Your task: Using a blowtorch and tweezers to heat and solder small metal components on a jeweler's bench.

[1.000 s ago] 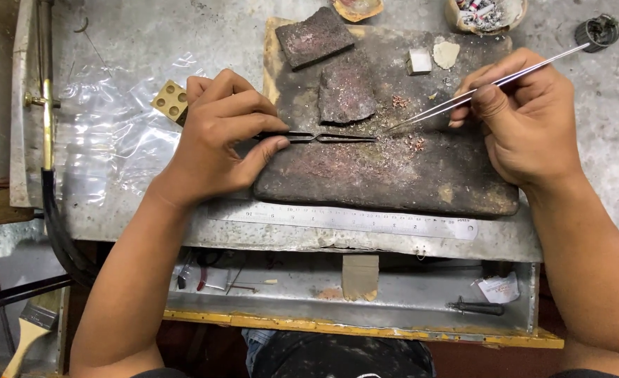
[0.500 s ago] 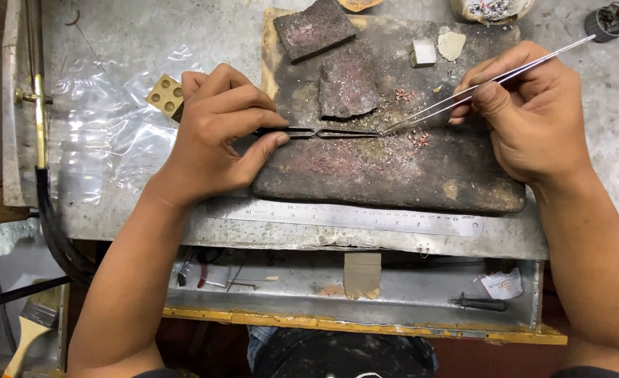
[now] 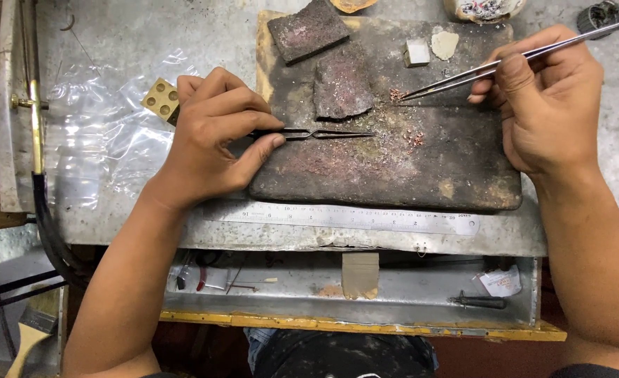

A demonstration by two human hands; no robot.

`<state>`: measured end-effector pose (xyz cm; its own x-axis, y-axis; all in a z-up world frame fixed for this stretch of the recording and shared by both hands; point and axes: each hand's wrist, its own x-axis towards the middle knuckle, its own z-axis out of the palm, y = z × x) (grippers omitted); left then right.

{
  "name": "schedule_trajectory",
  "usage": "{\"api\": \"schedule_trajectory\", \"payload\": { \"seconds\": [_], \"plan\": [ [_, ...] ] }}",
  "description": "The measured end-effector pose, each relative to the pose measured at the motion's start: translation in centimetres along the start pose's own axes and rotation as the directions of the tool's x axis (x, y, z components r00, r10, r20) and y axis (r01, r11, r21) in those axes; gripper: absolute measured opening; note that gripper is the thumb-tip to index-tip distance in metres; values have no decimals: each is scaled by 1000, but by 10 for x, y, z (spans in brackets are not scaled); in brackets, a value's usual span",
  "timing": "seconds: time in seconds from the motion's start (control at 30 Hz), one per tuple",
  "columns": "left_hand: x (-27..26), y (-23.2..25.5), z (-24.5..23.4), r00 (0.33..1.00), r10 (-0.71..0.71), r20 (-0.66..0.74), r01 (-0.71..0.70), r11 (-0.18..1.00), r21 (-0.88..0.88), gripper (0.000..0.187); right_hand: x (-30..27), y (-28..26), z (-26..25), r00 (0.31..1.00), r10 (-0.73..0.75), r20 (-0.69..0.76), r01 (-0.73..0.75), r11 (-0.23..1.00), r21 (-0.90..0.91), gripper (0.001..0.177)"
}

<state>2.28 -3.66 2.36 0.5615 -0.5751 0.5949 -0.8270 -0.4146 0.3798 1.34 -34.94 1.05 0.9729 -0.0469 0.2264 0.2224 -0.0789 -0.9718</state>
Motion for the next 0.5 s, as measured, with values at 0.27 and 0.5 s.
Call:
{"api": "schedule_trajectory", "payload": {
  "seconds": [0.27,0.5],
  "plan": [
    [0,-1,-1,1000,-4,4,4,1000,-11,7,0,0,0,999,24,-43,-26,999,-27,14],
    [1,1,-2,1000,-14,14,14,1000,-10,6,-6,2,-4,993,-111,-46,109,994,-25,21]
  ]
}}
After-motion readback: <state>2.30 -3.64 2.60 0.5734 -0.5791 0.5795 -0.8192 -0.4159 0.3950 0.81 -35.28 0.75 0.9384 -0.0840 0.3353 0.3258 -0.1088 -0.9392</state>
